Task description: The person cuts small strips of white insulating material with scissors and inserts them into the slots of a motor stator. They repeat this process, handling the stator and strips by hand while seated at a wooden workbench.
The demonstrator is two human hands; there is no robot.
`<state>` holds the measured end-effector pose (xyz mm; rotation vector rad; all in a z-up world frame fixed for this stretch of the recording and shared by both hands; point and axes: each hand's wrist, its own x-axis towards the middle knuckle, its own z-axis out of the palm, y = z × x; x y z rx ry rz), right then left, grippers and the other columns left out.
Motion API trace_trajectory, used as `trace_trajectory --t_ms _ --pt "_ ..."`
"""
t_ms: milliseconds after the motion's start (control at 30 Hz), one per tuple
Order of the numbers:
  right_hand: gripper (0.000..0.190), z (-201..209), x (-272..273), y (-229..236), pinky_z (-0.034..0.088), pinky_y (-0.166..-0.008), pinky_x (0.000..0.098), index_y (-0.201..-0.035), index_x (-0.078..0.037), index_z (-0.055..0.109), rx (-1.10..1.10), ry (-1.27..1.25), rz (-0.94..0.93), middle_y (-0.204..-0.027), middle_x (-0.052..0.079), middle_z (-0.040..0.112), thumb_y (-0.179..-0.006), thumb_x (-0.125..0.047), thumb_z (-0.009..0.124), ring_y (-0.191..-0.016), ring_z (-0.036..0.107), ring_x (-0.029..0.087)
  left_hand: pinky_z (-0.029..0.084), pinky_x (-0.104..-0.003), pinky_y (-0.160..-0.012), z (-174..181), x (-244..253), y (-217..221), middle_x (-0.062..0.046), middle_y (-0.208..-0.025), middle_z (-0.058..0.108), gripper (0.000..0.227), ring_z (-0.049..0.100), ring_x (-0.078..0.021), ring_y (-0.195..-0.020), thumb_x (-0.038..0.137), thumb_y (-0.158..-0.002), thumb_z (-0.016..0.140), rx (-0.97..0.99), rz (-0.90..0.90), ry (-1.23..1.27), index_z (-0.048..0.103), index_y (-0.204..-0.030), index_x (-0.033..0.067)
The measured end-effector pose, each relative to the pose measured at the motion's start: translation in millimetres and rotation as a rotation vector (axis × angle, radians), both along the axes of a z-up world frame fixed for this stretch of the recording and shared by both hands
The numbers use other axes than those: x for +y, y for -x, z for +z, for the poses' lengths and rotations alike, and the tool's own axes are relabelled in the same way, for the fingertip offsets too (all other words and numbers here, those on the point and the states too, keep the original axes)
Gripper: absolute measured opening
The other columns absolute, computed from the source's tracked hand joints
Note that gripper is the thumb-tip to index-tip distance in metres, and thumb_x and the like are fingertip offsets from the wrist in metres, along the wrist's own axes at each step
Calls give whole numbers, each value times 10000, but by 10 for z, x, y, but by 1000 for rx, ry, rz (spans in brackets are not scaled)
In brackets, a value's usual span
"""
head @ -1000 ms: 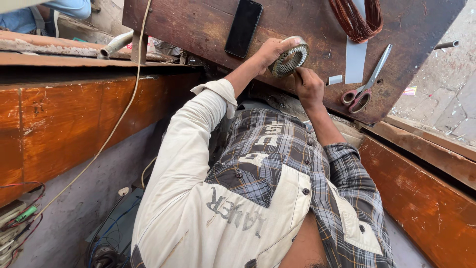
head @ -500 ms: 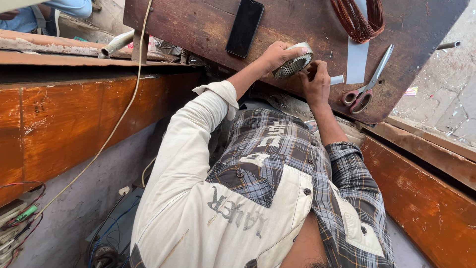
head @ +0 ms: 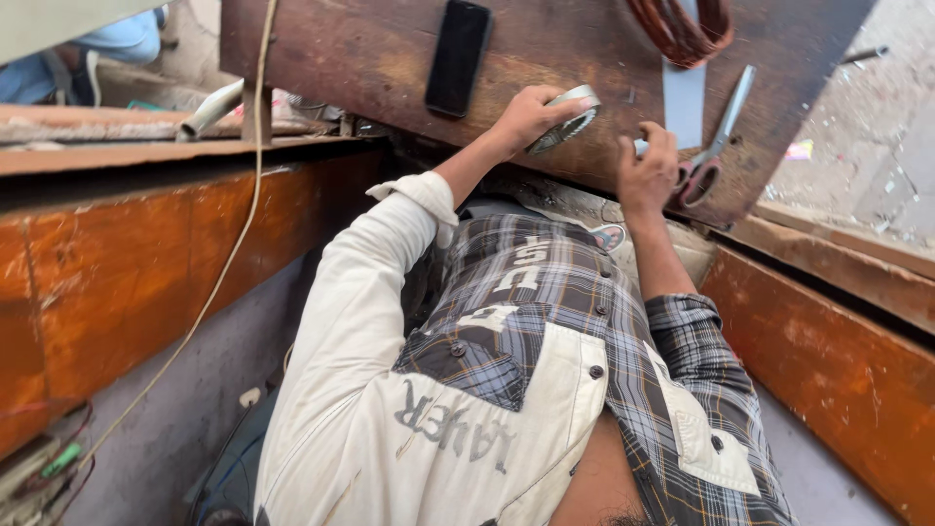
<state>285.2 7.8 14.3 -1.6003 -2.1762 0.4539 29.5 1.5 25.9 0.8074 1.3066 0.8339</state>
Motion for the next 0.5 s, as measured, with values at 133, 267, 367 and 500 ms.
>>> trace_trajectory --t_ms 133,267,367,500 --pt "355 37 -11 -341 515 -864 439 -1224 -45 705 -100 7 -101 -1128 148 649 -958 -264 792 -1018 655 327 518 -298 -720 5 -82 -149 -93 -917 734 517 671 -163 -819 523 -858 757 169 -6 -127 781 -836 8" --pt "424 14 109 -191 497 -836 466 -1174 -41 708 -222 23 -75 -1075 170 635 -921 -358 829 -993 630 349 539 -324 -796 45 -20 -230 -116 -1068 736 522 699 -215 -938 515 -803 779 201 44 -159 789 -858 -4" --pt "453 -29 119 64 504 -840 466 -1198 -27 675 -225 126 -25 -1102 180 625 -954 -386 805 -1028 623 348 534 -350 -855 43 -28 -224 -120 -1125 728 527 698 -223 -988 508 -821 784 300 52 -271 800 -896 -13" --pt "405 14 186 152 502 -912 484 -1236 -50 679 -13 -3 17 -1128 167 642 -959 -320 799 -1089 617 369 561 -347 -847 42 -12 -22 -102 -1189 715 503 701 -198 -1005 495 -854 765 275 72 -232 817 -909 -2"
